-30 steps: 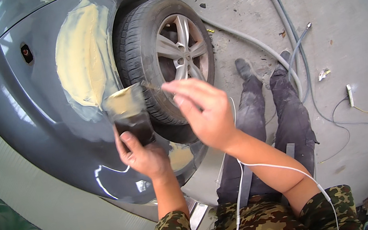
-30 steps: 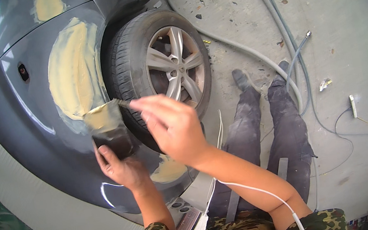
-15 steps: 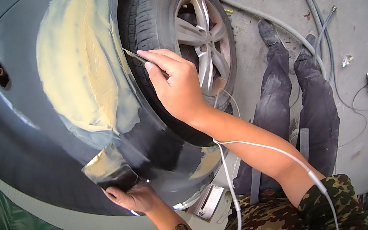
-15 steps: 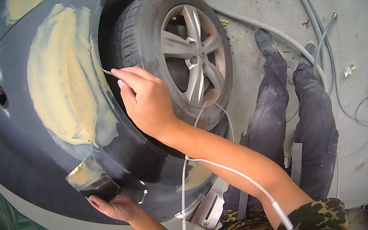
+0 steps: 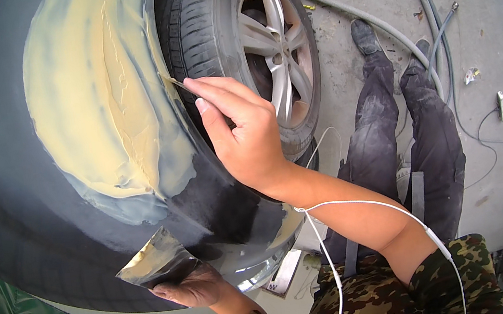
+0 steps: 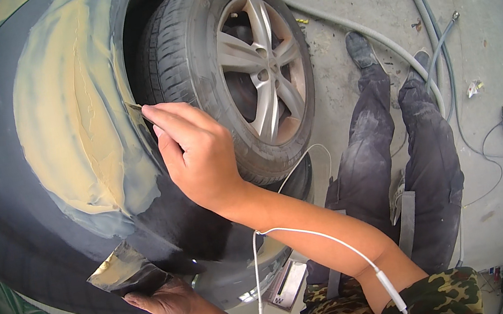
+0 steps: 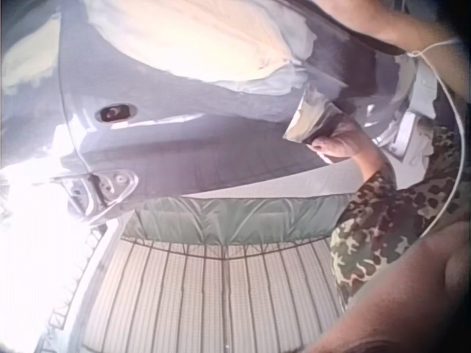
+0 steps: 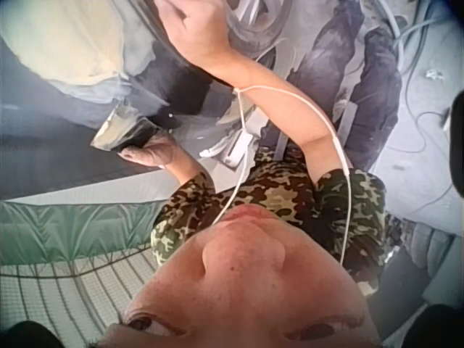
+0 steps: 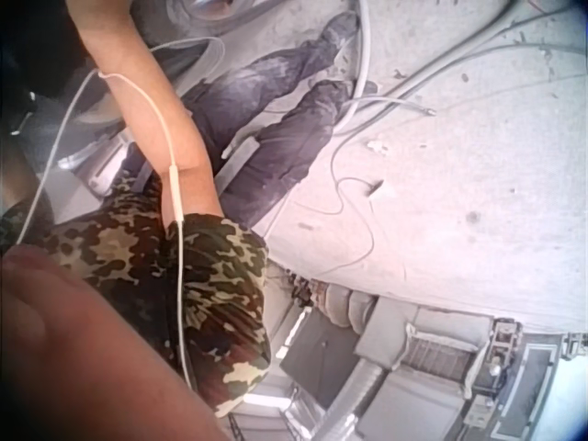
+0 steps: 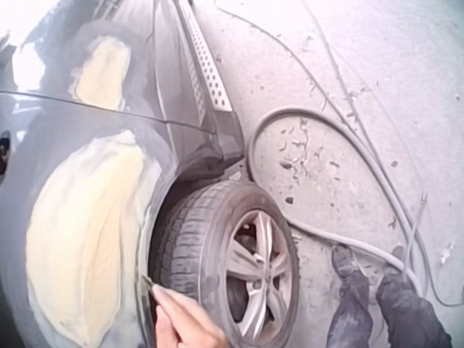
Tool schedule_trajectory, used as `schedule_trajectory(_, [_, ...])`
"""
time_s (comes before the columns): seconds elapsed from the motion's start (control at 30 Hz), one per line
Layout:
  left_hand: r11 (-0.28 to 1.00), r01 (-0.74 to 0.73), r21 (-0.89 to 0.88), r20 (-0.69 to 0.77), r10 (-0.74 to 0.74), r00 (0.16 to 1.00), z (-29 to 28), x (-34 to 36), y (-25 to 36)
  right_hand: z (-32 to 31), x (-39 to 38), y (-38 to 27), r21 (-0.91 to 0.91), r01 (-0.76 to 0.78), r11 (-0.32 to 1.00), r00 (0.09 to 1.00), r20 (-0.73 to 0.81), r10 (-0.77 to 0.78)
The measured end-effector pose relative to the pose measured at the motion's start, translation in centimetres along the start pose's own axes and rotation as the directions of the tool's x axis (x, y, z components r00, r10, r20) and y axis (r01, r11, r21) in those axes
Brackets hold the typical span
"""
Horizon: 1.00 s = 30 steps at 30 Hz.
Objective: The person applies body filler to the front fender and rear quarter panel of a dark gray car using a putty knife and a mixing board. They spread the filler in smooth strokes, occasionally scrape excess material, and move around the vehicle to reach different areas.
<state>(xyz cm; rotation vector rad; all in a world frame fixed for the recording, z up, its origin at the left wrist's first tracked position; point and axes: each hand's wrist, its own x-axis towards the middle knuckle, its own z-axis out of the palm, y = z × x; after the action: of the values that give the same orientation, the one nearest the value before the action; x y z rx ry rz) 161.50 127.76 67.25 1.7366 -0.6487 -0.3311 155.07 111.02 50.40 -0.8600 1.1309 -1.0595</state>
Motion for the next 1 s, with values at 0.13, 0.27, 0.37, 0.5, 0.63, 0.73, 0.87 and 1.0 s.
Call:
schedule_trajectory(0.13, [0.997, 0.015, -0.07, 0.066, -0.01, 0.998, 0.0, 0.0, 0.0, -0.3, -1.5, -0.5, -0.031, 0.059, 0.998, 0.998, 0.038, -0.058])
schedule_trajectory(0.27, [1.0, 0.009, -0.007, 0.007, -0.009, 1.0, 0.1, -0.1, -0.1, -1.3, -3.0, -1.2, -0.012, 0.084, 0.996, 0.996, 0.045, -0.084])
schedule_trajectory(0.37, [0.999, 0.006, -0.046, 0.043, -0.004, 0.999, -0.1, -0.2, -0.1, -1.9, -2.4, -0.8, -0.026, 0.053, 0.998, 0.998, -0.011, -0.054])
schedule_trajectory(0.5, [0.998, 0.008, -0.055, 0.036, -0.006, 0.999, -0.3, -0.2, -0.2, -1.0, 0.2, 0.2, -0.004, 0.022, 1.0, 0.999, -0.041, -0.022])
schedule_trajectory(0.63, [0.996, 0.013, -0.092, 0.09, -0.004, 0.996, -0.3, -0.1, -0.1, -0.1, 0.9, 0.2, 0.014, 0.002, 1.0, 1.0, -0.006, -0.002])
schedule_trajectory(0.73, [0.996, 0.003, -0.086, 0.115, 0.007, 0.993, -0.3, -0.1, -0.2, -0.1, 0.1, -0.1, 0.002, 0.018, 1.0, 0.999, 0.035, -0.018])
schedule_trajectory(0.87, [0.998, -0.018, -0.056, 0.111, 0.024, 0.994, 0.0, 0.0, -0.2, -1.0, -2.3, -0.8, 0.004, 0.165, 0.986, 0.983, 0.079, -0.165])
schedule_trajectory(1.0, [0.99, 0.036, -0.135, 0.156, -0.014, 0.988, 0.3, 0.0, 0.0, -2.3, -2.7, -0.7, 0.025, 0.098, 0.995, 0.993, 0.063, -0.099])
